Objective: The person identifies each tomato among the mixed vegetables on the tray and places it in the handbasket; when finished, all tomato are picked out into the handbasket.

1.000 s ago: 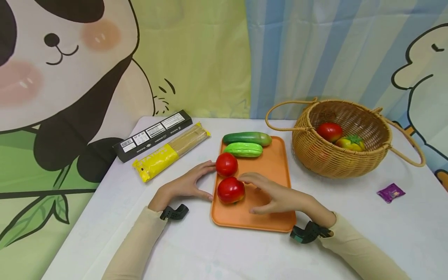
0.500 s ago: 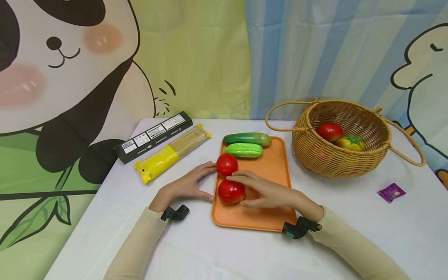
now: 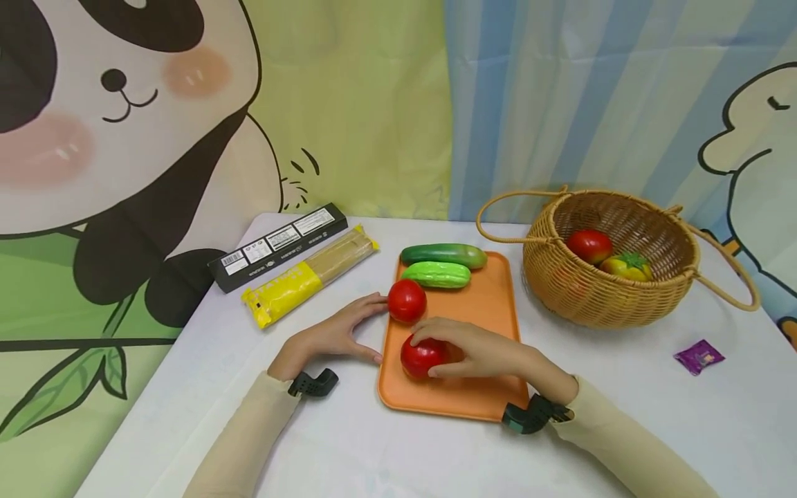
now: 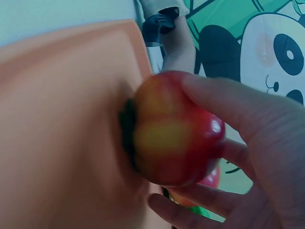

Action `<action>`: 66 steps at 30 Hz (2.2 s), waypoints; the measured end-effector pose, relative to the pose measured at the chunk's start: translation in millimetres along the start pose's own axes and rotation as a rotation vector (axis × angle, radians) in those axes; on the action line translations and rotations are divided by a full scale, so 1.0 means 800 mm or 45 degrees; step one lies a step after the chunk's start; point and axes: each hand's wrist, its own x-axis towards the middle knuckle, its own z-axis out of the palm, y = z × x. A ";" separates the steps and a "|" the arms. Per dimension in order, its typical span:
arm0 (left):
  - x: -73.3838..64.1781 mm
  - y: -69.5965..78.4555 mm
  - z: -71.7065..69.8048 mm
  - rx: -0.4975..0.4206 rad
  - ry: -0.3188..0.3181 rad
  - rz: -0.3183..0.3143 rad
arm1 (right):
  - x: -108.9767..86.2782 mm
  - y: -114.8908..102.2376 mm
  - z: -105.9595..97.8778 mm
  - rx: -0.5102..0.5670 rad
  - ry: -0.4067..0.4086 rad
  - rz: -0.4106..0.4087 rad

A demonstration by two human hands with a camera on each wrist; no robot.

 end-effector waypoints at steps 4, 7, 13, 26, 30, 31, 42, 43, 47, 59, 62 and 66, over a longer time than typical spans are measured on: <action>0.001 -0.001 0.001 0.018 -0.006 0.004 | -0.011 0.001 -0.001 -0.018 -0.022 -0.012; 0.000 0.000 0.001 0.012 -0.001 0.006 | -0.019 0.003 0.001 0.015 -0.031 0.030; 0.002 0.001 0.001 0.021 0.002 0.006 | -0.028 0.003 0.002 0.106 -0.027 0.067; 0.001 0.003 0.000 0.032 0.016 0.018 | -0.033 0.006 -0.009 0.079 -0.011 0.057; 0.001 0.002 0.000 0.030 0.010 0.006 | -0.035 0.008 -0.011 0.065 0.010 0.063; 0.001 0.002 0.000 0.031 0.008 0.002 | -0.036 0.008 -0.011 0.069 0.014 0.067; 0.000 0.002 0.001 0.030 0.011 0.008 | -0.044 0.004 -0.028 0.105 0.055 0.153; 0.000 0.002 0.001 0.031 0.012 0.011 | -0.045 0.004 -0.030 0.105 0.064 0.155; 0.000 0.001 0.000 0.032 0.018 0.028 | -0.048 0.001 -0.038 0.095 0.087 0.170; 0.002 0.000 -0.002 0.032 0.019 0.032 | -0.057 -0.006 -0.059 0.039 0.164 0.130; 0.002 0.000 -0.002 0.026 0.019 0.036 | -0.060 -0.008 -0.063 0.018 0.179 0.118; 0.002 -0.001 0.000 0.018 0.017 0.035 | -0.065 -0.009 -0.067 -0.029 0.203 0.106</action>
